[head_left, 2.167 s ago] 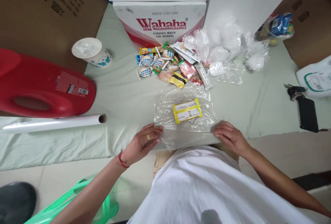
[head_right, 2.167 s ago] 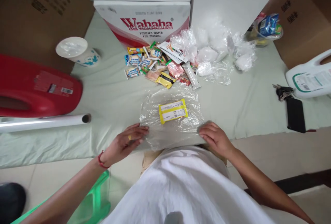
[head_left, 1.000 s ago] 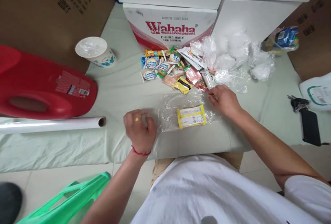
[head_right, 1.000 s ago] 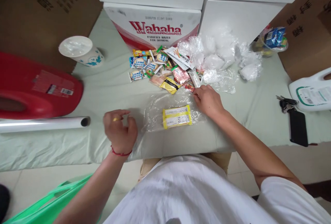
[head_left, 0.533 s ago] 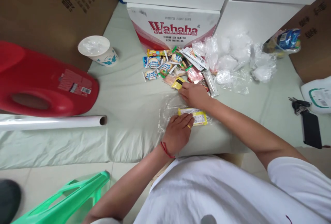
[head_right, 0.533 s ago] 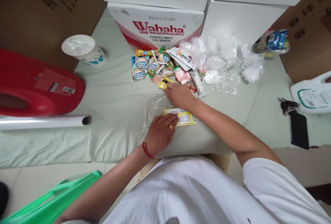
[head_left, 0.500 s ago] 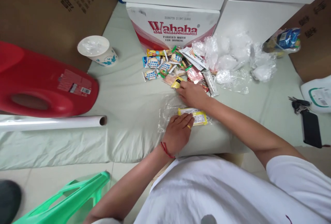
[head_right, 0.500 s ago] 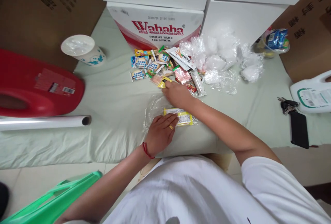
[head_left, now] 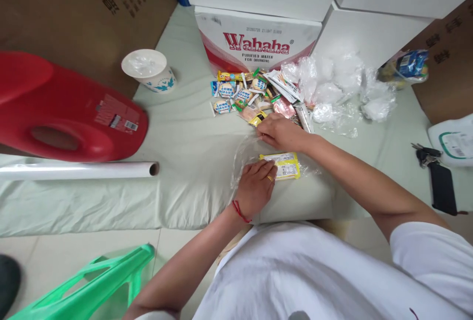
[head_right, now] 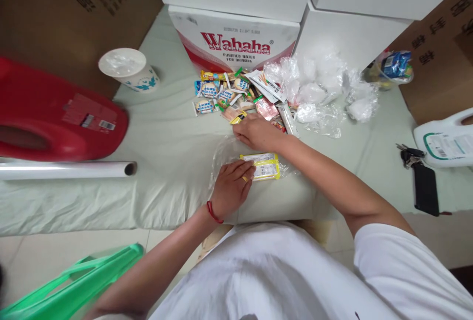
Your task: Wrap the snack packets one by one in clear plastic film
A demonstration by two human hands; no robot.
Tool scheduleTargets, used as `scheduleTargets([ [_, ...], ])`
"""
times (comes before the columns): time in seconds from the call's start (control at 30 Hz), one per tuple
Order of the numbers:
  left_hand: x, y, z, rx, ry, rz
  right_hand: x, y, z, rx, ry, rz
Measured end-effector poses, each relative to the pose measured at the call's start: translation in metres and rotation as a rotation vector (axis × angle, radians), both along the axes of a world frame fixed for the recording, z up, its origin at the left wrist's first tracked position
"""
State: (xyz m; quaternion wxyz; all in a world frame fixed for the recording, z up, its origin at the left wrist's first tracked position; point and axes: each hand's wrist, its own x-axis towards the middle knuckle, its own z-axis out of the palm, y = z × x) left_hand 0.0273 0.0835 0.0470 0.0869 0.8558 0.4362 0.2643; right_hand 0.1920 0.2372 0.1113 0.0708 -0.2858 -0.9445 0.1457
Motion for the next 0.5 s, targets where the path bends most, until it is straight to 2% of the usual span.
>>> scheduleTargets([
  [0.13,0.003,-0.003,0.001,0.001,0.009,0.028,0.000,-0.035,0.016,0.097,-0.212,-0.052],
  [0.23,0.004,-0.006,0.001,-0.028,0.018,0.060,0.005,-0.065,0.016,0.116,-0.245,-0.016],
  [0.37,-0.004,-0.009,-0.002,-0.093,-0.036,0.031,0.012,-0.099,-0.007,0.088,-0.076,0.010],
  [0.5,-0.025,-0.015,-0.009,-0.092,-0.241,0.021,0.012,-0.120,-0.037,0.038,0.149,-0.070],
])
